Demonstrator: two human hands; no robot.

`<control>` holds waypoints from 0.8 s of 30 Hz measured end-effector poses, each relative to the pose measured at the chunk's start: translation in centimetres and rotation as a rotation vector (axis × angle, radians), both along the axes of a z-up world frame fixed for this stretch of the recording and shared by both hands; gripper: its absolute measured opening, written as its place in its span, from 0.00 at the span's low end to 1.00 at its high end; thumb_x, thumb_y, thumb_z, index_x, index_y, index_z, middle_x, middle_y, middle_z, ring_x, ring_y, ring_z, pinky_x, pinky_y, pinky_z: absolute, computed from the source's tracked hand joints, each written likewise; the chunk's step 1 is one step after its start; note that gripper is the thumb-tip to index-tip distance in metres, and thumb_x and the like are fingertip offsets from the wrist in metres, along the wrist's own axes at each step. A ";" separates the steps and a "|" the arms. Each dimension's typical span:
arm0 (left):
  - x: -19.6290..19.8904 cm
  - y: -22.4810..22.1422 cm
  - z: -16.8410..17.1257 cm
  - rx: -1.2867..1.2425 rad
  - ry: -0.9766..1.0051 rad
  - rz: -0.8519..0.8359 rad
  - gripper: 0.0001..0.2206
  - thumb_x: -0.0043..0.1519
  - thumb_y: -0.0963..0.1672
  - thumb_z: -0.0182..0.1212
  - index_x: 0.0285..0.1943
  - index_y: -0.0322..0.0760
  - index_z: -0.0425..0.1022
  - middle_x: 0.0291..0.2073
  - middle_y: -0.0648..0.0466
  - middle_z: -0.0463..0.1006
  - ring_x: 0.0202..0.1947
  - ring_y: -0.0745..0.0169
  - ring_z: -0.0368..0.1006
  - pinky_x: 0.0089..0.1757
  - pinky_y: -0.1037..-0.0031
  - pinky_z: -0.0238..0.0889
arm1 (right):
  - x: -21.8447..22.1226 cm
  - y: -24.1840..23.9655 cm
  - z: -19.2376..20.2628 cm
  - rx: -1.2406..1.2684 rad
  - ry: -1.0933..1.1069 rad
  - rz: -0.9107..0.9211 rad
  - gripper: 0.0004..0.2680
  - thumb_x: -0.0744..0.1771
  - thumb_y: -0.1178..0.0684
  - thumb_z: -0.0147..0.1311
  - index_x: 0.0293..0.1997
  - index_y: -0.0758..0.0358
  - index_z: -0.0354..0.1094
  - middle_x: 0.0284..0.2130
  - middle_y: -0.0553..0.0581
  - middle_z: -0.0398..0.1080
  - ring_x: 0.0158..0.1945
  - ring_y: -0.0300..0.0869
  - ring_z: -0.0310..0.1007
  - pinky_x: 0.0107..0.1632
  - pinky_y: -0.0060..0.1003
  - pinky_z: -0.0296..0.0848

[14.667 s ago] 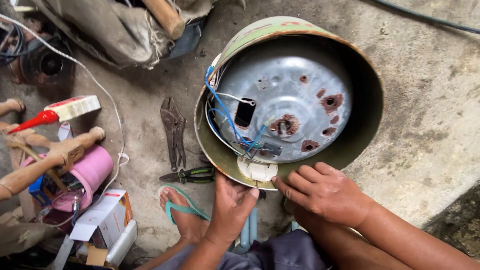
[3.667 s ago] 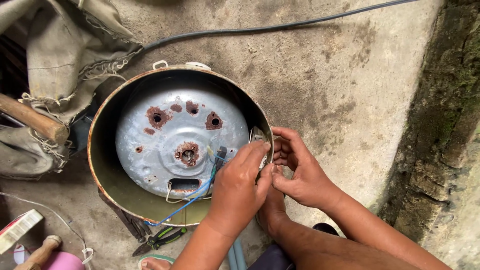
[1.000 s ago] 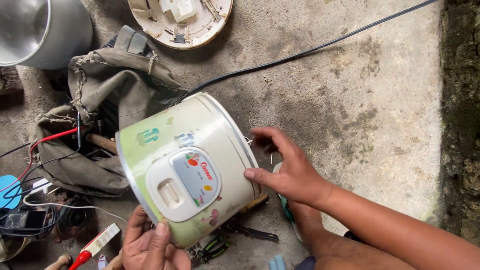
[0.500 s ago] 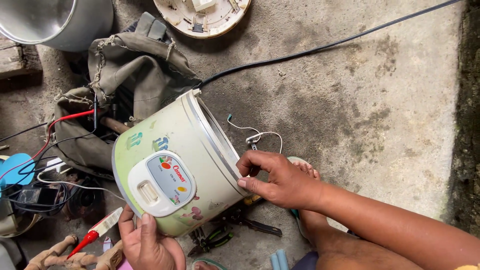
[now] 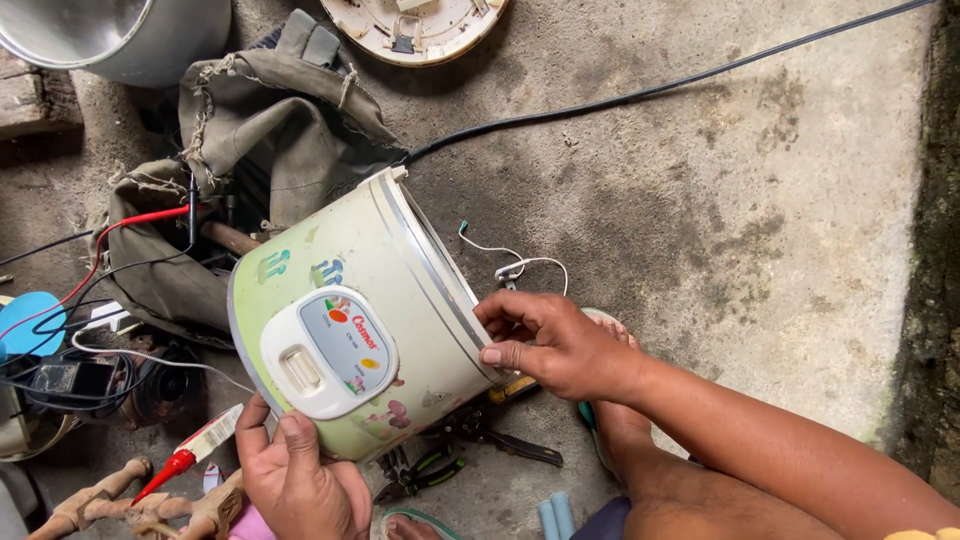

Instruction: The person uses a multimeter to test the heating plate of a disassembled rice cooker on a workbench, touching the probes to its terminals and turning the plate over. They then move to the rice cooker body on the floor, work on its wiring and switch, and pry at its edge with a screwdriver.

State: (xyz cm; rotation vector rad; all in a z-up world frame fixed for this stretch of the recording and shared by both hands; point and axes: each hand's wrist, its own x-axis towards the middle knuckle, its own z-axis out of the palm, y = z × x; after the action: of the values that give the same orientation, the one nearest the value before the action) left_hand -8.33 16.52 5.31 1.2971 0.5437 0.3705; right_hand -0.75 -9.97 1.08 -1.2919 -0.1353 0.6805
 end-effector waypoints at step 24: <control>-6.5 1.4 -0.7 -0.088 0.208 0.009 0.22 0.68 0.40 0.50 0.73 0.32 0.58 0.60 0.43 0.74 0.60 0.56 0.70 0.60 0.64 0.59 | -2.7 1.0 0.2 -0.043 -0.128 0.269 0.11 0.65 0.54 0.63 0.49 0.66 0.70 0.39 0.53 0.76 0.45 0.37 0.77 0.51 0.35 0.77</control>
State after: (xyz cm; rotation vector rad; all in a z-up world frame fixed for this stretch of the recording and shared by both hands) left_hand -14.80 17.96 4.58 1.2554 0.7332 0.2170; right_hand -3.42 -8.93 1.32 -1.3723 -0.4066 0.8327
